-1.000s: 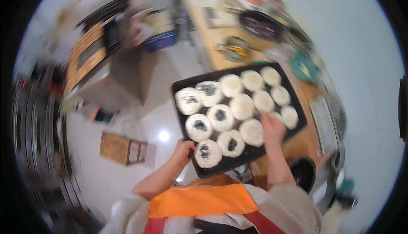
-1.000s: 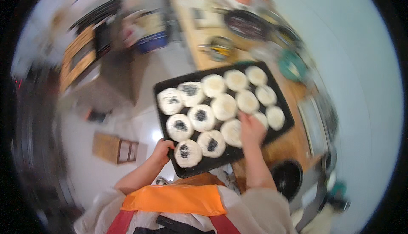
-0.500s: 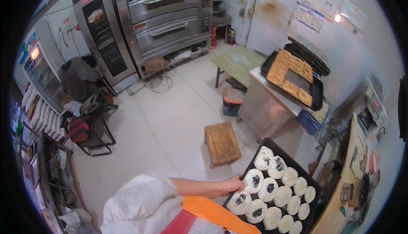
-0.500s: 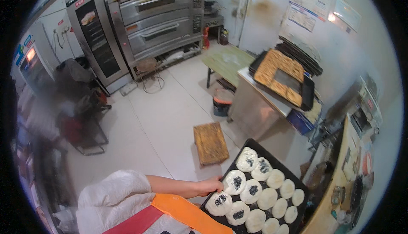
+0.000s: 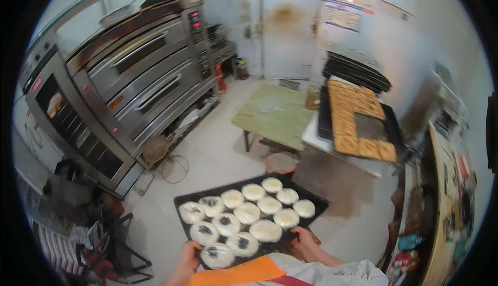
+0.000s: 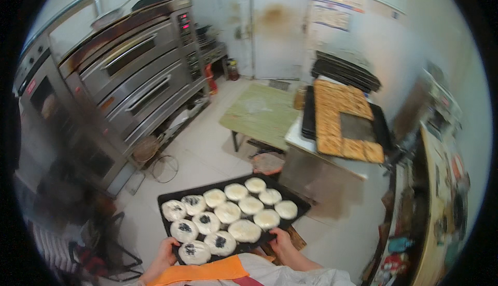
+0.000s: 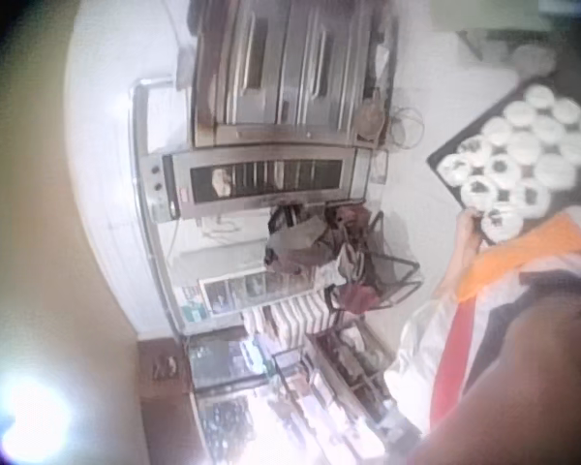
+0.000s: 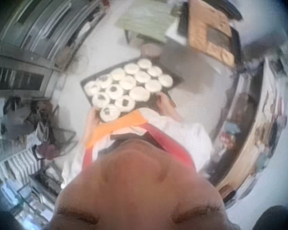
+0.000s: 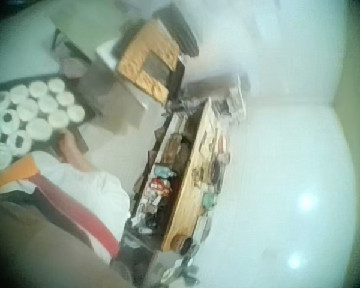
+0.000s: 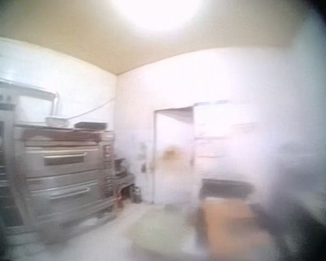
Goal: The person fills pieces of dough with a dark filling using a spoon, shapes them into rolls, and places them onto a baking tray. The person then picks up the tray and places it into an oven.
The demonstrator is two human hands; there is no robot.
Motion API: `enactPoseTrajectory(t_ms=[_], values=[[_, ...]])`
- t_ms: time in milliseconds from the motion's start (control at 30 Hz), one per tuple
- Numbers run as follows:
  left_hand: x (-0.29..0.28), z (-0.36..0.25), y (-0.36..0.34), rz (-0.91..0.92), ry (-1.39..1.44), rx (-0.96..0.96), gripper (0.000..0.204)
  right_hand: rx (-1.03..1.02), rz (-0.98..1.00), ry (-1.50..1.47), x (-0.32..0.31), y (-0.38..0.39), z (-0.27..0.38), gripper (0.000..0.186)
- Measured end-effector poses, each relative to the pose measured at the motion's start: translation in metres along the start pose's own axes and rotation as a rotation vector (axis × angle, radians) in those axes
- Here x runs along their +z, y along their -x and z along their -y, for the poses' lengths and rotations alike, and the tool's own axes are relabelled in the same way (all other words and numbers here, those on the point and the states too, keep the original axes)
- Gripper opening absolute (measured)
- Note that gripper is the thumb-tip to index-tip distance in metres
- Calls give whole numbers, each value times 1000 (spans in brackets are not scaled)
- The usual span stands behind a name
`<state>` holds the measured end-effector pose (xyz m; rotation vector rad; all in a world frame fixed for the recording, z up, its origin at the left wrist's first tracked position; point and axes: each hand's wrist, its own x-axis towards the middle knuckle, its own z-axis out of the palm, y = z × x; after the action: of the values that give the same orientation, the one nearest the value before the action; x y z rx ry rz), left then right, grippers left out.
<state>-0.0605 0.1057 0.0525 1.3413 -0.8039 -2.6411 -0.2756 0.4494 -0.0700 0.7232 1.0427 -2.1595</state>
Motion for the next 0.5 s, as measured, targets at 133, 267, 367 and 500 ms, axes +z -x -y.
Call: enactPoseTrajectory(t_ms=[133, 267, 367, 500], values=[[-33, 59, 97, -4, 62, 374, 40, 30, 205, 283, 46, 28, 79, 26], [65, 82, 46, 42, 401, 550, 43, -74, 498, 362, 94, -58, 148, 33], [-26, 165, -22, -75, 351, 573, 44, -30, 643, 455, 94, -80, 146, 30], [-7, 161, -124, -10, 380, 500, 46, -92, 647, 547, 154, -239, 143, 25]])
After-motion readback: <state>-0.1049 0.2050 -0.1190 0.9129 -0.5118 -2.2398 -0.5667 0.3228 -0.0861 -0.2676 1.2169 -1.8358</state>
